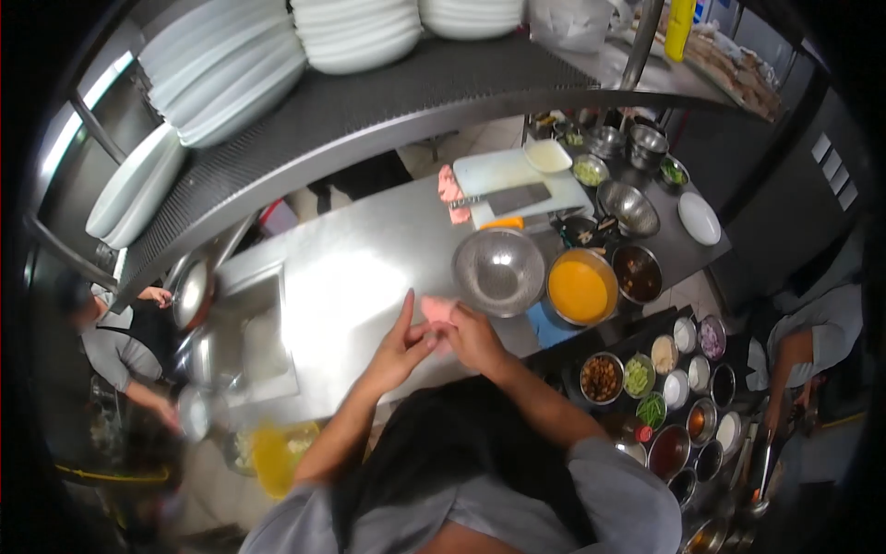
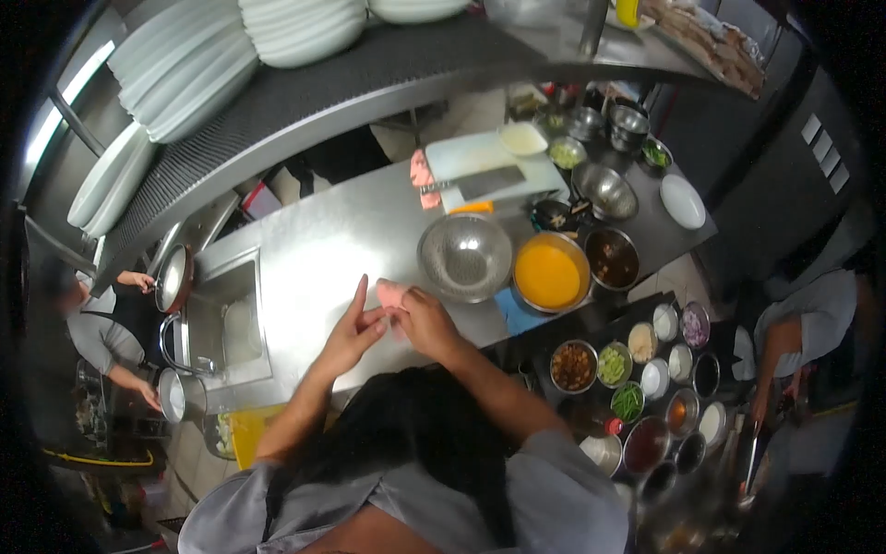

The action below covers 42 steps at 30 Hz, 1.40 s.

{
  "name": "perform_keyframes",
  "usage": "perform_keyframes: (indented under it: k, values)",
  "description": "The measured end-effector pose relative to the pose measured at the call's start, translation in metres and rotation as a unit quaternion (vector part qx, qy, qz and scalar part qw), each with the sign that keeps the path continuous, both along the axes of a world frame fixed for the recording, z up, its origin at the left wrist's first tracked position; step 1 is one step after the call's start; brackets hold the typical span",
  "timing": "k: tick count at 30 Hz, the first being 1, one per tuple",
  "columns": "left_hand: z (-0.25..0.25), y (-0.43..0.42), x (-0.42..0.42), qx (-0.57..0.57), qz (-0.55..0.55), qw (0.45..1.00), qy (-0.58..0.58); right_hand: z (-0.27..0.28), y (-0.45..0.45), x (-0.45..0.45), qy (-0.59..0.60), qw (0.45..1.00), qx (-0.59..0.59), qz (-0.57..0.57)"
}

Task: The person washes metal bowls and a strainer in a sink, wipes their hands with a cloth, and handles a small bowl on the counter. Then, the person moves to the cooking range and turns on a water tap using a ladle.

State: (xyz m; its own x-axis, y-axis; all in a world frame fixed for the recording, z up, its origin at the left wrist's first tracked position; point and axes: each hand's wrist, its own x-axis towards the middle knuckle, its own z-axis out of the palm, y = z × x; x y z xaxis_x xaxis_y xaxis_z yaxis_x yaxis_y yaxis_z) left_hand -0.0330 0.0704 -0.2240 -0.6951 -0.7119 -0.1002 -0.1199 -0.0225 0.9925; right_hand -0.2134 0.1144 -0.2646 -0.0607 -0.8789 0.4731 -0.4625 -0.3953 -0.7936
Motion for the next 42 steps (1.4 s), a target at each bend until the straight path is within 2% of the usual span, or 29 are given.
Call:
perform_keyframes:
  k: [1,2,4,7,11,14,15,16,17,18,19,20,21,23,25,26,27,29,30,31,32,33,34,35,37,38,40,41,42]
  values:
    - [0.010,0.002,0.003,-0.050,-0.002,0.999,0.018,0.017,-0.001,-0.001,-0.072,0.997,-0.036,-0.016]
    - [0.019,0.002,0.006,-0.099,-0.002,0.994,0.036,0.039,-0.003,-0.006,-0.066,0.997,-0.048,-0.013]
    - [0.031,-0.003,0.014,-0.130,0.019,0.990,0.060,0.083,0.002,-0.022,0.037,0.961,-0.264,-0.073]
    - [0.043,-0.010,0.026,-0.106,0.075,0.986,0.105,0.174,-0.016,-0.045,0.060,0.906,-0.416,-0.053]
    - [0.047,-0.014,0.033,-0.132,0.102,0.984,0.059,0.290,-0.065,-0.071,0.126,0.789,-0.599,-0.048]
    - [0.038,-0.004,0.038,-0.149,0.126,0.980,0.043,0.368,-0.115,-0.084,0.132,0.677,-0.712,-0.132]
    - [0.032,-0.004,0.042,-0.150,0.127,0.979,0.049,0.377,-0.124,-0.098,0.170,0.695,-0.649,-0.260]
    - [0.028,-0.003,0.044,-0.150,0.130,0.979,0.054,0.388,-0.140,-0.109,0.199,0.744,-0.546,-0.331]
    - [0.025,-0.002,0.046,-0.149,0.131,0.979,0.054,0.408,-0.151,-0.116,0.236,0.769,-0.454,-0.382]
    - [0.023,-0.001,0.048,-0.144,0.134,0.979,0.047,0.424,-0.155,-0.117,0.236,0.771,-0.453,-0.381]
    - [0.022,0.001,0.050,-0.138,0.137,0.980,0.038,0.436,-0.158,-0.115,0.229,0.861,-0.292,-0.347]
    - [0.023,0.003,0.051,-0.137,0.138,0.980,0.035,0.440,-0.159,-0.114,0.213,0.922,-0.120,-0.301]
    - [0.023,0.005,0.051,-0.151,0.148,0.977,0.025,0.432,-0.158,-0.118,0.211,0.922,-0.117,-0.302]
    - [0.024,0.005,0.052,-0.164,0.154,0.974,0.018,0.402,-0.151,-0.127,0.259,0.888,-0.254,-0.283]
    - [0.025,-0.002,0.057,-0.234,0.171,0.957,0.014,0.356,-0.134,-0.116,0.210,0.787,-0.500,-0.295]
    - [0.037,-0.007,0.058,-0.296,0.176,0.939,0.003,0.327,-0.119,-0.111,0.171,0.793,-0.515,-0.277]
    - [0.059,-0.011,0.059,-0.357,0.189,0.914,-0.021,0.295,-0.100,-0.098,0.100,0.829,-0.516,-0.192]
    - [0.111,-0.021,0.061,-0.467,0.201,0.861,-0.004,0.221,-0.048,-0.076,0.062,0.884,-0.462,-0.032]
    - [0.134,-0.029,0.065,-0.498,0.190,0.845,0.039,0.179,-0.029,-0.071,0.134,0.903,-0.407,-0.014]
    - [0.160,-0.031,0.068,-0.550,0.197,0.811,0.019,0.144,-0.009,-0.060,0.154,0.928,-0.340,0.008]
    - [0.181,-0.041,0.072,-0.600,0.192,0.776,0.028,0.105,0.010,-0.047,0.083,0.973,-0.211,0.041]
    - [0.198,-0.048,0.070,-0.583,0.186,0.786,0.084,0.068,0.027,-0.036,0.007,0.994,-0.080,0.072]
    - [0.221,-0.053,0.071,-0.613,0.191,0.766,0.035,0.040,0.047,-0.030,-0.003,0.997,0.020,0.072]
    - [0.240,-0.064,0.063,-0.612,0.193,0.763,0.081,0.011,0.066,-0.025,-0.016,0.990,0.120,0.072]
    - [0.270,-0.084,0.050,-0.628,0.171,0.754,0.087,-0.064,0.103,-0.024,0.129,0.967,0.218,0.017]
    - [0.279,-0.093,0.039,-0.606,0.163,0.772,0.102,-0.092,0.122,-0.025,0.117,0.967,0.225,-0.001]
    - [0.294,-0.103,0.021,-0.551,0.139,0.821,0.057,-0.134,0.166,-0.022,0.071,0.916,0.390,-0.064]
    - [0.293,-0.111,0.014,-0.550,0.121,0.824,0.065,-0.144,0.189,-0.015,0.055,0.894,0.429,-0.120]
    - [0.291,-0.119,0.009,-0.550,0.098,0.829,-0.016,-0.157,0.211,-0.007,0.040,0.868,0.464,-0.173]
